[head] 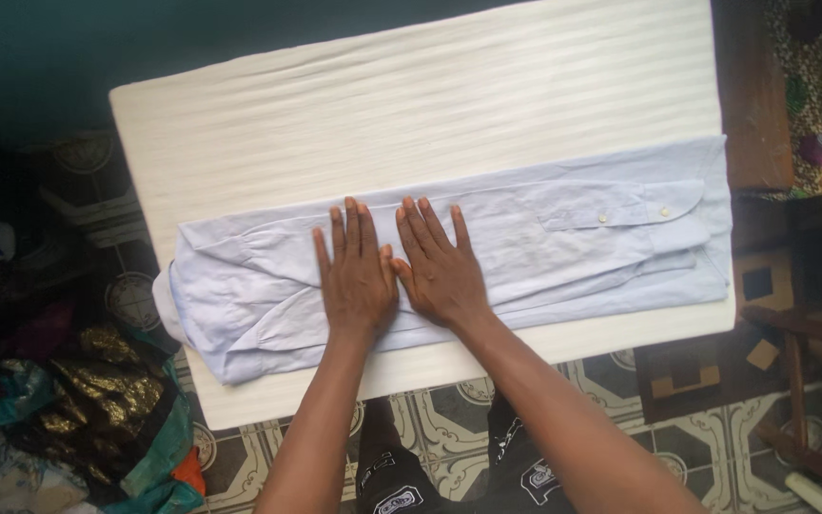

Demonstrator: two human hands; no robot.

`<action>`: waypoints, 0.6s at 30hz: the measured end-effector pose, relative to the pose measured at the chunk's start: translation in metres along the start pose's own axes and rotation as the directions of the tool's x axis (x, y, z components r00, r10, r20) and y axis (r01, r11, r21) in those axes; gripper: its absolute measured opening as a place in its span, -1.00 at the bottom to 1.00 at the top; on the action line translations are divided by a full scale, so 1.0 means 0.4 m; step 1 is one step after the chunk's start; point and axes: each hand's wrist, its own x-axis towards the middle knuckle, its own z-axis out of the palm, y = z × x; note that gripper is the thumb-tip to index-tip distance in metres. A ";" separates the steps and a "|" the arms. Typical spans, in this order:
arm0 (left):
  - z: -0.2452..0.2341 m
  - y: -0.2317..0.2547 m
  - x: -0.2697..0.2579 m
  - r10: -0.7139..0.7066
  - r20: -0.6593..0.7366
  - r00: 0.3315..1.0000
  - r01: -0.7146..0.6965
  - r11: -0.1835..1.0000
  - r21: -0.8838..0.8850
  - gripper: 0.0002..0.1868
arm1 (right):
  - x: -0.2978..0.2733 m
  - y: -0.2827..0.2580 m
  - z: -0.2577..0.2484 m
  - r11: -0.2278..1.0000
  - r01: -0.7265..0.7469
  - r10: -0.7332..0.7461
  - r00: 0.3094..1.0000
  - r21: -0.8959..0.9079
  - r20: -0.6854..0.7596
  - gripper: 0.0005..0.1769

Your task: The person folds a light blue button-down shirt by hand on a white board, bringing the sleeves and sides to the center and smoothing the fabric. They سپس carry the folded shirt to a white cabinet, place it inside, and pick up a white garment from a pile on a chair.

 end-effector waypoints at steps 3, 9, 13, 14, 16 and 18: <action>-0.018 0.002 0.004 0.007 -0.009 1.000 -0.006 0.996 0.084 -0.22 | -0.021 0.091 0.031 0.934 0.013 0.003 0.999 0.357 -0.046 -0.13; -0.026 0.013 0.010 0.016 -0.025 1.000 -0.013 0.993 0.117 -0.10 | -0.123 0.369 0.041 0.918 -0.208 0.225 0.974 0.337 -0.011 -0.01; -0.020 0.014 0.007 0.016 -0.050 0.999 -0.009 0.990 0.139 -0.10 | -0.117 0.344 0.034 0.917 -0.218 0.235 0.972 0.333 -0.011 0.02; -0.019 0.015 0.005 0.022 -0.061 0.998 -0.014 0.991 0.130 -0.11 | -0.099 0.301 0.034 0.913 -0.199 0.230 0.972 0.356 -0.048 0.04; -0.022 0.013 0.008 0.022 -0.070 0.997 -0.013 0.992 0.128 -0.10 | -0.062 0.169 0.023 0.904 -0.065 0.093 0.995 0.422 -0.048 0.03; -0.025 0.018 0.002 0.025 -0.067 0.997 -0.016 0.993 0.119 -0.10 | -0.017 0.067 0.009 0.899 0.025 -0.023 1.000 0.438 -0.009 0.02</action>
